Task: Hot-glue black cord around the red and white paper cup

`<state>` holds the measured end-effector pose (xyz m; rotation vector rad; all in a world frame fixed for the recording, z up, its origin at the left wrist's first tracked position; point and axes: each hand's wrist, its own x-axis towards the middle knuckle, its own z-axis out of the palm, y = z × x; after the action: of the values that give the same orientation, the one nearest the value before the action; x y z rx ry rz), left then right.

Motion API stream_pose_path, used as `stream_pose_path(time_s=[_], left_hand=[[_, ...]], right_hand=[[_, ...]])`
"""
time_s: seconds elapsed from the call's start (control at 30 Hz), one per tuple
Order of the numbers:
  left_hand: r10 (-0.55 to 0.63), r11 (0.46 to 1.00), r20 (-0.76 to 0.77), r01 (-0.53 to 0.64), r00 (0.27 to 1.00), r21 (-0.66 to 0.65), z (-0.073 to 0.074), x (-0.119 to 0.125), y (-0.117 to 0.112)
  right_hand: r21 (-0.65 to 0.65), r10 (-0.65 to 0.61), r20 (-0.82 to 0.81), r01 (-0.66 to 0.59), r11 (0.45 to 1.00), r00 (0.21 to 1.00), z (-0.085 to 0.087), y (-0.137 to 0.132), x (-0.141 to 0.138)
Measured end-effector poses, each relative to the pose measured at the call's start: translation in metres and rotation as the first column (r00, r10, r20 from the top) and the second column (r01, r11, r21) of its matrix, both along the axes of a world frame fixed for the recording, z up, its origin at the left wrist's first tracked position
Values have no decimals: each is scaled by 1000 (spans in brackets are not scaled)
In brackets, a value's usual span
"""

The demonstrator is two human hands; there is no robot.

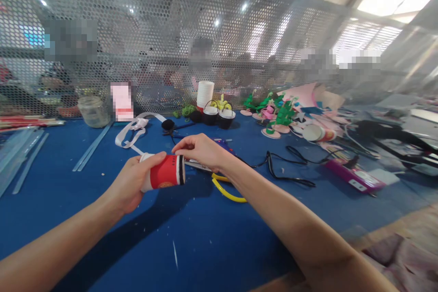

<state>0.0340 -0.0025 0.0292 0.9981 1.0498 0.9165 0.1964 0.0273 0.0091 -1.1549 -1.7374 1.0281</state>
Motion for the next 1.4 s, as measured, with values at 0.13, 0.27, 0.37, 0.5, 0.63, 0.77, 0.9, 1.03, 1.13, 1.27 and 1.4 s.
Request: stream_pose_path(time_s=[0.13,0.27,0.37,0.5,0.63,0.77,0.9,1.03,1.13,1.27,1.4], left_hand=[[5,1000,7,-5,1000,13,-1,0,1],[3,997,32,-5,999,71,-5,0,1],[-15,994,46,10,999,107,-6,-1,0],[-49,984,27,43,998,174,-7,-5,-2],[-29,946,-71,51,997,320,-9,-7,-8],[-99,885,-226,189,969,425,-12,-8,-17],[-195,889,-261,283,945,360,-14,-13,-19],[-205,972,-37,207,978,106,-13,-18,-14],[-250,966,94,255,964,-49,-16,-19,-10],[-190,982,51,190,981,-5,-25,-17,-12],[-152,988,-2,152,988,34,-32,-16,-16]], right_hand=[[-16,-5,5,5,1000,1000,3,-3,-3],[73,-81,126,72,995,989,8,-3,-3],[219,-232,253,178,959,939,13,-3,1],[207,-308,241,261,943,921,23,-15,8],[-164,-99,-3,98,982,995,21,-36,9],[-322,-25,-305,-78,944,952,6,-48,2],[-388,-92,-394,-75,919,914,-4,-52,-3],[-262,-79,-314,-7,965,946,-5,-58,-7],[-78,-12,-134,2,997,991,-5,-65,-10],[87,-58,29,55,995,998,-9,-66,-10],[216,-188,19,179,960,982,-14,-61,-7]])
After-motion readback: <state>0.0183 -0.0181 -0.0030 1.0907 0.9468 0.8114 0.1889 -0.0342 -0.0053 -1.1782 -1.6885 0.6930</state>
